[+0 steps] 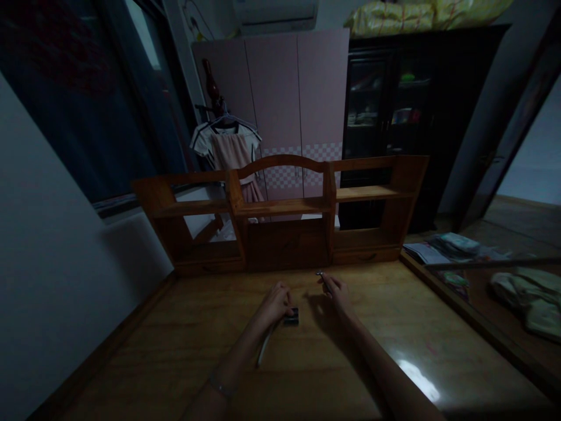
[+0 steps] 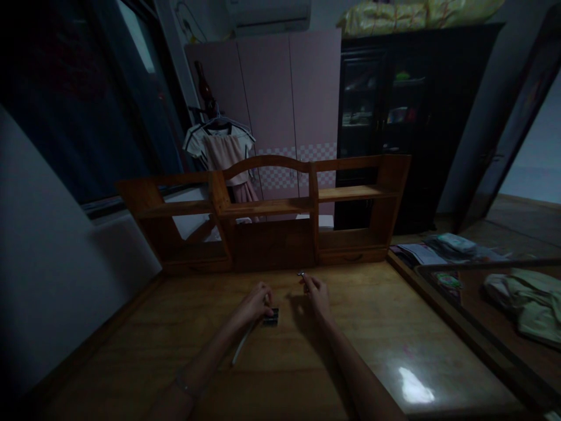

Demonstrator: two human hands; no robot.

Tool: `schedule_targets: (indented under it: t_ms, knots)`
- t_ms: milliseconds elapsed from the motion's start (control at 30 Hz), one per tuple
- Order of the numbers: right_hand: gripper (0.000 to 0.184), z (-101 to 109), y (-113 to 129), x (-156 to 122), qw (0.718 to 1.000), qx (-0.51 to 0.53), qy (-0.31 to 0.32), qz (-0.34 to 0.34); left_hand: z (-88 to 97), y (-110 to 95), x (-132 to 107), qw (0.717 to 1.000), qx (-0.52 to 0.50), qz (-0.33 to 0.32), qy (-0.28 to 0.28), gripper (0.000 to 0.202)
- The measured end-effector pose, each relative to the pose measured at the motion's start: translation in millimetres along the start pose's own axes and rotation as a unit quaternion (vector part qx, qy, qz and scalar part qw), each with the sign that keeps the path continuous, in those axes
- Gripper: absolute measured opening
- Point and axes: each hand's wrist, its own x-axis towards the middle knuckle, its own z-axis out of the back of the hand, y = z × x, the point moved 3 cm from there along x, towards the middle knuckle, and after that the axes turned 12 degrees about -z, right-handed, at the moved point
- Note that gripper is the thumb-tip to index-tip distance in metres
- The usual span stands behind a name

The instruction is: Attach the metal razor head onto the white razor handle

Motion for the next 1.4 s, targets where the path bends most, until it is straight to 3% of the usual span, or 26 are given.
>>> schedule_targets:
  t_ms: [167, 300, 433, 533, 700, 900, 1067, 1233, 1400]
  knots:
    - [0.050, -1.6, -1.7, 0.6, 1.000, -0.016, 0.004, 0.007, -0.1, 8.3, -3.3, 0.999, 0.001, 0.039, -0.019, 0.041]
    - [0.045, 1.7, -2.6, 2.6, 0.999, -0.018, -0.025, 0.020, 13.7, 0.4, -36.0, 0.991, 0.021, 0.090, -0.092, 0.039]
    - [0.036, 4.0, -2.6, 1.7, 0.997, -0.014, -0.058, 0.044, 20.8, -6.6, -81.4, 0.987, 0.016, 0.159, -0.029, 0.024]
    - [0.036, 3.3, -2.6, -0.3, 0.996, -0.023, -0.072, 0.047, 22.4, -1.9, -97.5, 0.985, 0.027, 0.172, -0.008, 0.015]
    - [0.040, -1.8, 1.1, -6.6, 0.999, -0.016, -0.043, 0.027, 25.8, 21.5, -73.8, 0.986, -0.006, 0.159, -0.042, 0.021]
    - [0.046, -8.2, 0.6, -12.9, 0.996, -0.056, -0.051, 0.050, 36.4, 30.2, -24.0, 0.967, -0.107, 0.086, -0.213, 0.034]
    - [0.037, -12.3, -10.4, -8.8, 0.992, -0.111, -0.032, 0.056, 37.0, 28.5, -20.3, 0.939, -0.143, 0.104, -0.294, 0.043]
    - [0.042, -18.4, -3.3, -15.4, 0.989, -0.131, -0.017, 0.072, 29.8, 30.7, -29.2, 0.943, -0.140, 0.126, -0.274, 0.048]
    - [0.042, -25.1, 6.0, -23.2, 0.982, -0.173, -0.001, 0.081, 21.0, 16.8, -27.3, 0.967, -0.152, 0.066, -0.193, 0.050]
